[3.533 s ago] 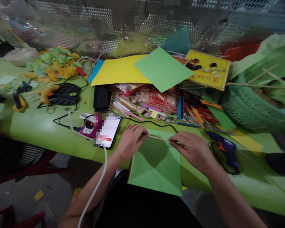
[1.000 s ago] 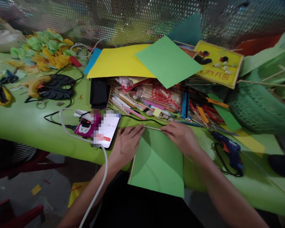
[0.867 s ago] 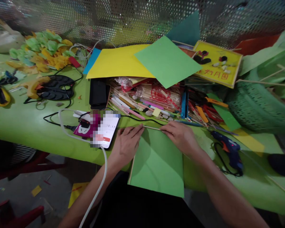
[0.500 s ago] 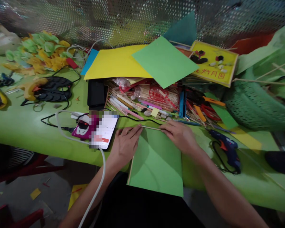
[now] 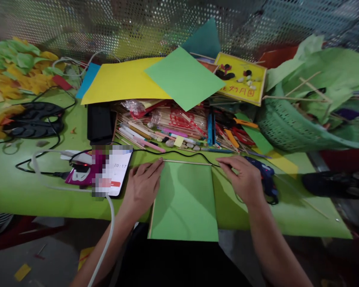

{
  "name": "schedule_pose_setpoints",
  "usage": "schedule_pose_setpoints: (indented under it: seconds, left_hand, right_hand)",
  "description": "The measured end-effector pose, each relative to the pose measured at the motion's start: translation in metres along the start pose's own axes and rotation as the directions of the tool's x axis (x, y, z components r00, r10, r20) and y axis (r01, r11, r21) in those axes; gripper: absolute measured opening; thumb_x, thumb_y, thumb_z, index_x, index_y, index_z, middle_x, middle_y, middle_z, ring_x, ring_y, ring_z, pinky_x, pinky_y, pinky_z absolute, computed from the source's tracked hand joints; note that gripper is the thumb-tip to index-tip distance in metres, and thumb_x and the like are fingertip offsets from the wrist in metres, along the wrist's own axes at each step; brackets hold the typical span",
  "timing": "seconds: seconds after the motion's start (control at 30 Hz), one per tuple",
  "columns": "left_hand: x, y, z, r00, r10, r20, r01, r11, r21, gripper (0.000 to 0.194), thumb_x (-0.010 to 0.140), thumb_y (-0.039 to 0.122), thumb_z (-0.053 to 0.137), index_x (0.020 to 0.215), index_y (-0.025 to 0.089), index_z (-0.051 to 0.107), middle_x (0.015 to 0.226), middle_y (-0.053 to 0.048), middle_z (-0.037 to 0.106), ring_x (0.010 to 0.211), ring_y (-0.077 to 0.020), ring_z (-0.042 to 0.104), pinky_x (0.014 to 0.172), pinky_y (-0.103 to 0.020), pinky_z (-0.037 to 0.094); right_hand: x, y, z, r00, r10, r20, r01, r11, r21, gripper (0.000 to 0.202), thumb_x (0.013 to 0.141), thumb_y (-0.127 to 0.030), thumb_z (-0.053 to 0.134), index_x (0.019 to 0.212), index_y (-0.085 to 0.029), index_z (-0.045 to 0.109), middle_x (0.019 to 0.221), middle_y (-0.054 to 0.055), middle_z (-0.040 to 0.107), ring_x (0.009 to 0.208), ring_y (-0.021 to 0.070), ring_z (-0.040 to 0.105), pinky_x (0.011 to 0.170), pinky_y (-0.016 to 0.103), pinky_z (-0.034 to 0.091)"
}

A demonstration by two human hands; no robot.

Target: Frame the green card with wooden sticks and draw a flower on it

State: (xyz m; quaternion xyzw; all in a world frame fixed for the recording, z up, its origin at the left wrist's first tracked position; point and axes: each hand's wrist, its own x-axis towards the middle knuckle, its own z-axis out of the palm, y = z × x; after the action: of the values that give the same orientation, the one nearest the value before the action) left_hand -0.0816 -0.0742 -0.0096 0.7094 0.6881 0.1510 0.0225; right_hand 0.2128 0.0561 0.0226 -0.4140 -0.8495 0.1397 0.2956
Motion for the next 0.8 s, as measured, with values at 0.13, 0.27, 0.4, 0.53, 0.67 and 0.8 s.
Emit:
schedule_pose_setpoints:
  seconds: [0.13,0.27,0.4,0.53,0.67,0.8]
  left_hand:
    - [0.000,-0.001,0.001,1.000,-0.001,-0.002,0.001,1.000,0.006,0.047,0.100,0.016,0.047,0.144,0.029,0.058,0.149,-0.001,0.060,0.119,-0.0296,0.061,0.095,-0.050,0.044]
    - [-0.002,-0.002,0.002,1.000,0.005,0.005,-0.005,1.000,0.025,0.048,0.100,0.017,0.046,0.146,0.028,0.056,0.150,-0.001,0.059,0.121,-0.0298,0.060,0.096,-0.050,0.043]
    - [-0.003,-0.004,0.003,1.000,0.010,0.006,-0.011,0.999,0.031,0.048,0.101,0.018,0.046,0.147,0.029,0.055,0.151,-0.001,0.058,0.121,-0.0298,0.059,0.097,-0.049,0.043]
    - [-0.002,-0.003,0.003,1.000,0.008,0.018,-0.009,1.000,0.028,0.048,0.101,0.019,0.046,0.147,0.029,0.055,0.151,-0.001,0.058,0.121,-0.0298,0.060,0.096,-0.049,0.043]
    - [-0.002,-0.002,0.002,1.000,0.009,0.016,-0.009,0.999,0.032,0.049,0.101,0.018,0.044,0.148,0.029,0.054,0.150,-0.002,0.059,0.120,-0.0289,0.060,0.099,-0.049,0.044]
    - [-0.002,-0.003,0.002,1.000,0.013,0.011,-0.013,0.999,0.035,0.048,0.102,0.019,0.044,0.148,0.030,0.054,0.149,-0.002,0.060,0.120,-0.0289,0.060,0.098,-0.049,0.044]
  right_hand:
    - [-0.014,0.004,0.007,0.998,-0.025,0.049,0.026,0.999,-0.024,0.023,0.101,-0.026,0.056,0.113,-0.027,0.076,0.101,0.008,0.076,0.095,0.0254,0.069,0.086,0.043,0.054]
    - [-0.018,0.006,0.015,0.994,-0.051,0.101,0.061,0.993,-0.101,0.027,0.102,-0.025,0.053,0.117,-0.025,0.076,0.103,0.009,0.074,0.098,0.0263,0.066,0.088,0.043,0.053]
    - [-0.019,0.007,0.018,0.988,-0.083,0.129,0.104,0.982,-0.159,0.030,0.102,-0.025,0.052,0.121,-0.023,0.075,0.104,0.011,0.073,0.097,0.0269,0.064,0.086,0.043,0.053]
    - [-0.021,0.008,0.020,0.986,-0.079,0.146,0.103,0.980,-0.168,0.032,0.103,-0.025,0.051,0.125,-0.025,0.074,0.106,0.011,0.072,0.098,0.0272,0.064,0.086,0.044,0.053]
    - [-0.022,0.011,0.021,0.984,-0.075,0.163,0.103,0.980,-0.171,0.033,0.102,-0.024,0.051,0.127,-0.024,0.073,0.107,0.011,0.072,0.098,0.0279,0.063,0.086,0.045,0.053]
    - [-0.023,0.012,0.022,0.983,-0.074,0.169,0.104,0.978,-0.181,0.032,0.102,-0.024,0.052,0.127,-0.026,0.072,0.107,0.010,0.072,0.098,0.0277,0.064,0.087,0.045,0.053]
